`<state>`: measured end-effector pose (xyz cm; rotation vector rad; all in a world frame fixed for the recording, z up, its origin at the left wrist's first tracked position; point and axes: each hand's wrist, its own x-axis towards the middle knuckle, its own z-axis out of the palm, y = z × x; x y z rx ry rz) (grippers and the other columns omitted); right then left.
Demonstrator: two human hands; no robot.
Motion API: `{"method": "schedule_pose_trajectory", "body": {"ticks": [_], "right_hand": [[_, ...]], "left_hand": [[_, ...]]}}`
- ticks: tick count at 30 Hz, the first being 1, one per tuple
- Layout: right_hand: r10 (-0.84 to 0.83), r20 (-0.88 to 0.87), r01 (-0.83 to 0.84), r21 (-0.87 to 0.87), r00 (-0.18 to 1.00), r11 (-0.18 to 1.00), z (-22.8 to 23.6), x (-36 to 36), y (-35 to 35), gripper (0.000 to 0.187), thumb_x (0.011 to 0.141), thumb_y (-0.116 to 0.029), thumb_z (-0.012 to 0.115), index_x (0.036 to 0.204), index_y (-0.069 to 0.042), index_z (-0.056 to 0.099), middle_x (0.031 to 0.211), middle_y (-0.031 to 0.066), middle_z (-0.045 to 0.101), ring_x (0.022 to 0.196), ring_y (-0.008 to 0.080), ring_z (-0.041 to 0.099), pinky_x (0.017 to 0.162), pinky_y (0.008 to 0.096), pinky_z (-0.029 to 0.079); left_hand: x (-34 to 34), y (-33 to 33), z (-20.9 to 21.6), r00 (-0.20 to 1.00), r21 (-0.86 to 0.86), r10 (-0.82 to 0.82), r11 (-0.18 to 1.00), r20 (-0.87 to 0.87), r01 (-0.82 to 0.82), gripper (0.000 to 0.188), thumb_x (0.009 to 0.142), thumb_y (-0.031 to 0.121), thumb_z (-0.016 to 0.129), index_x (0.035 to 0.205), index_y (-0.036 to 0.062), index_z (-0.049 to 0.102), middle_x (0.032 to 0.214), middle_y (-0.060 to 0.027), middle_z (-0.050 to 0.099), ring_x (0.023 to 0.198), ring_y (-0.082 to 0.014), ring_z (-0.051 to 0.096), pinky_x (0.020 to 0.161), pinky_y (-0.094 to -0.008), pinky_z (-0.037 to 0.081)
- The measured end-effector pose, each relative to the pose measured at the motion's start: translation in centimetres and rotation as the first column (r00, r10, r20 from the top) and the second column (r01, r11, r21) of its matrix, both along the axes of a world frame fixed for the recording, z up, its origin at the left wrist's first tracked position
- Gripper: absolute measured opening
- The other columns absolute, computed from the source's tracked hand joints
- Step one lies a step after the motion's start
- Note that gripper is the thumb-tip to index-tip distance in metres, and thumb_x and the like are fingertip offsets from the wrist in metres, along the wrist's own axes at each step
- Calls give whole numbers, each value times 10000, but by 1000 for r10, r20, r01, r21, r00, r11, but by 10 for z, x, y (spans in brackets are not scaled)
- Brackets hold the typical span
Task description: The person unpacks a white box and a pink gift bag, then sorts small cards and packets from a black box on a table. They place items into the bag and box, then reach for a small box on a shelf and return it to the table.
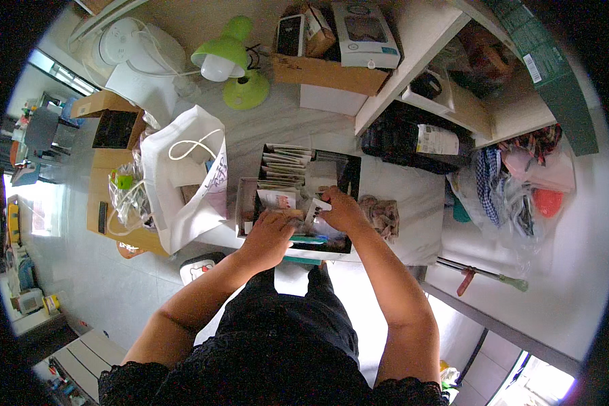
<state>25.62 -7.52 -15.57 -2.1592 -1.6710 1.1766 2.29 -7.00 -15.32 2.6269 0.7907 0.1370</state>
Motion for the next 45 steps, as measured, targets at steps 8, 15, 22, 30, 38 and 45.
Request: {"method": "schedule_pose_trajectory", "body": {"ticks": [8,15,22,30,38,45], "right_hand": [[78,198,-51,-137,977,989,43,20,-1,416,738,-295,756,1047,-34,659,1133,201,625,1026,344,617,883,407,488],[-4,124,-11,117,992,993,129,7,-3,363,740,-196,736,1049,-24,654,983,172,679,914,310,664,798,383,515],[280,83,-291,207,957,934,82,-59,27,296,783,-207,679,1033,-51,646,1014,181,668,955,353,637,815,428,511],[262,282,-348,323,923,880,51,-75,32,231,823,-233,628,985,-69,641,979,155,650,968,328,627,781,448,532],[219,331,-361,468,918,807,34,-83,16,384,727,-137,713,1089,-71,599,1065,124,600,1010,327,580,854,415,501],[-11,136,-93,728,991,679,29,-49,4,459,711,-58,692,1159,-84,594,1100,155,572,1077,348,521,861,443,476]], "left_hand": [[7,9,14,986,-166,164,972,-42,-169,633,731,153,710,1279,-6,438,1226,-202,516,1097,-358,523,963,-515,386],[2,9,2,993,-49,113,993,39,-111,439,760,120,630,1181,42,535,1141,-179,562,1043,-339,542,924,-476,402],[0,-10,26,988,-65,77,994,-131,-86,424,766,58,548,1187,14,514,1122,-149,584,1000,-338,551,834,-463,441],[-8,-21,20,991,-81,133,988,-23,-134,406,783,49,518,1187,12,518,1205,-122,557,1030,-317,551,876,-427,463],[-4,-15,17,990,-73,126,989,-66,-130,383,773,46,525,1154,13,533,1173,-128,578,1040,-316,568,847,-434,487],[-4,1,24,995,-53,71,996,-75,-75,234,767,52,544,995,38,599,1022,-127,632,940,-317,612,773,-417,518]]}}
